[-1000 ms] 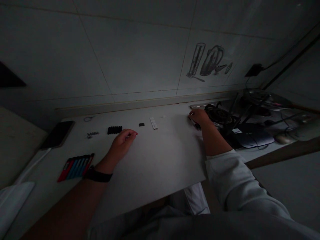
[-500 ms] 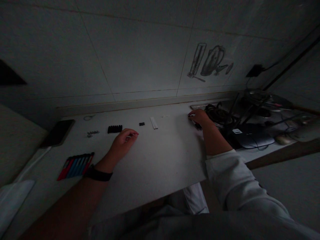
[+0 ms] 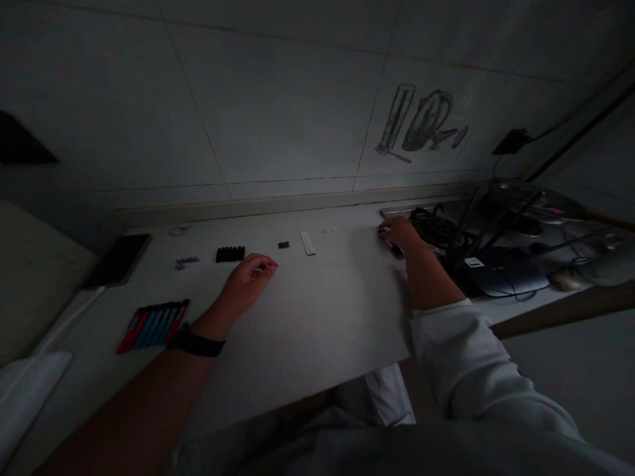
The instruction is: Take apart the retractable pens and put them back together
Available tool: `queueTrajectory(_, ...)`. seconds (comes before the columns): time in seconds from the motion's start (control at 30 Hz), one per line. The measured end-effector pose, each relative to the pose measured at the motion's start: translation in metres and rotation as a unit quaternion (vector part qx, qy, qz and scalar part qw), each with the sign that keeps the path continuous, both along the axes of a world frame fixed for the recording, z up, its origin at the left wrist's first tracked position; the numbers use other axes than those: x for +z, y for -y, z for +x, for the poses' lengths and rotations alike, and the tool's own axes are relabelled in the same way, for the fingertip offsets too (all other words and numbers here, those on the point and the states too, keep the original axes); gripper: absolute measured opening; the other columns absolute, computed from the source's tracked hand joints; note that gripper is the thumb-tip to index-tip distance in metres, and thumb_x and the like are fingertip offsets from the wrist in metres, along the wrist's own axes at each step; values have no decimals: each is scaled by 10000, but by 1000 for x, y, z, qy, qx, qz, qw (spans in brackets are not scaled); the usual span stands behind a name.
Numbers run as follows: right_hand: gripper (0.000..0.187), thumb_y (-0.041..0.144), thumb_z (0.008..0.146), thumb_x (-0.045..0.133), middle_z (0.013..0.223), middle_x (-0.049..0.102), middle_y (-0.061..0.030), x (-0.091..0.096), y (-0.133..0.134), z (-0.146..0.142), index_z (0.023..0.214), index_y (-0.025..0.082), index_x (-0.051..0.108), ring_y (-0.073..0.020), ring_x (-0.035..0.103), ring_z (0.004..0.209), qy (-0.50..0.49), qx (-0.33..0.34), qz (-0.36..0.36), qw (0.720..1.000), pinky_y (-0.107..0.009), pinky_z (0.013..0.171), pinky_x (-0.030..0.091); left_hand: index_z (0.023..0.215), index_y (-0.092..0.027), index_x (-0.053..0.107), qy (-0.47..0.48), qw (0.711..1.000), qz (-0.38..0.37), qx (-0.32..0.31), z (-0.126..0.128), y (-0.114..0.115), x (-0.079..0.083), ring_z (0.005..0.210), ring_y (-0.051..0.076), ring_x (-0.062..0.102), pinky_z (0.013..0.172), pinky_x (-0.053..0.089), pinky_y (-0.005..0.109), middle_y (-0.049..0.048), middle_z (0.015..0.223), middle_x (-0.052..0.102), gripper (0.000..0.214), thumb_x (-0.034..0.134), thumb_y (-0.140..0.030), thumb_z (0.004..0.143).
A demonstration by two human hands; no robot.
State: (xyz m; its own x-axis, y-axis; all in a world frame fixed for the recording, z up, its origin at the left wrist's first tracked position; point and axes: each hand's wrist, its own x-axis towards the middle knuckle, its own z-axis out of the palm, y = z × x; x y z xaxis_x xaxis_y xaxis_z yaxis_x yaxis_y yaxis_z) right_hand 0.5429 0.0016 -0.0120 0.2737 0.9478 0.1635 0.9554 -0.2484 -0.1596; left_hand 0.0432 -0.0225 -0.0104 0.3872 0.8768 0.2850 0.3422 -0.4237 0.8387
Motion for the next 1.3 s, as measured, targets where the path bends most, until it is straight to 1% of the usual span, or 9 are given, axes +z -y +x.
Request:
queueTrajectory(0.2, 304, 283, 828, 772, 1098, 776, -111, 8, 2, -6, 1121, 213, 812, -279, 695, 1033, -24, -20, -12, 999, -390, 978, 516, 949, -223, 704, -1, 1000, 4, -2, 0, 1, 0, 1009, 226, 641, 883, 538, 378, 62, 1053, 678, 238, 616, -443, 921)
queueTrajectory(0.37, 345, 291, 862, 711, 1125, 750, -131, 24, 5, -26, 1184, 182, 772, -283, 678, 1070, -56, 20, 127, 990, -433, 1028, 507, 965, -219, 703, 5, 1000, 10, -9, 2, 1, -1, 992, 216, 643, 855, 538, 365, 65, 1059, 677, 216, 614, -411, 922)
queueTrajectory(0.53, 328, 351, 934, 604, 1185, 709, -119, 63, 8, -97, 1202, 221, 741, -243, 690, 956, -156, 102, 313, 931, -407, 885, 567, 949, -213, 706, -2, 999, 33, -8, 5, 4, 1, 932, 200, 637, 777, 520, 331, 62, 1013, 678, 187, 594, -362, 942)
queueTrajectory(0.63, 301, 407, 976, 552, 1159, 715, -92, 73, 8, -162, 1175, 263, 726, -241, 686, 982, -237, 150, 332, 901, -389, 852, 574, 970, -210, 709, -1, 999, 49, 7, 7, 8, 4, 881, 182, 625, 767, 510, 324, 62, 1010, 689, 169, 591, -329, 951)
queueTrajectory(0.77, 246, 404, 969, 560, 1037, 735, -57, 46, 12, -246, 1139, 314, 715, -234, 692, 924, -326, 243, 232, 884, -394, 838, 582, 1021, -207, 698, 16, 996, 75, 44, 7, 11, 9, 791, 157, 600, 715, 497, 310, 63, 1032, 699, 136, 598, -255, 943)
queueTrajectory(0.9, 220, 270, 924, 542, 1036, 743, -59, 2, 25, -293, 1043, 304, 724, -233, 695, 891, -302, 301, 172, 888, -412, 857, 579, 1044, -207, 698, 1, 988, 131, 79, -2, 12, 25, 792, 152, 597, 715, 497, 302, 64, 1052, 682, 134, 598, -223, 957)
queueTrajectory(1.0, 263, 220, 914, 537, 1031, 737, -73, -13, 33, -298, 1068, 303, 733, -254, 701, 946, -250, 373, 138, 883, -432, 879, 574, 1070, -210, 700, -15, 980, 164, 109, -15, 12, 44, 837, 161, 608, 757, 504, 304, 59, 1053, 672, 147, 599, -218, 964)
queueTrajectory(1.13, 271, 248, 945, 535, 1050, 731, -74, -14, 32, -290, 1119, 321, 729, -264, 700, 959, -241, 384, 138, 881, -434, 855, 582, 1083, -223, 713, -48, 983, 135, 113, -46, 15, 67, 862, 171, 625, 775, 515, 314, 55, 1096, 684, 161, 609, -235, 962)
queueTrajectory(1.3, 244, 275, 977, 529, 1059, 728, -75, -15, 29, -288, 1117, 306, 726, -258, 698, 947, -250, 396, 144, 872, -419, 839, 580, 1083, -257, 733, -196, 962, 150, 118, -109, 24, 63, 952, 218, 643, 930, 521, 392, 57, 1130, 672, 199, 601, -217, 939)
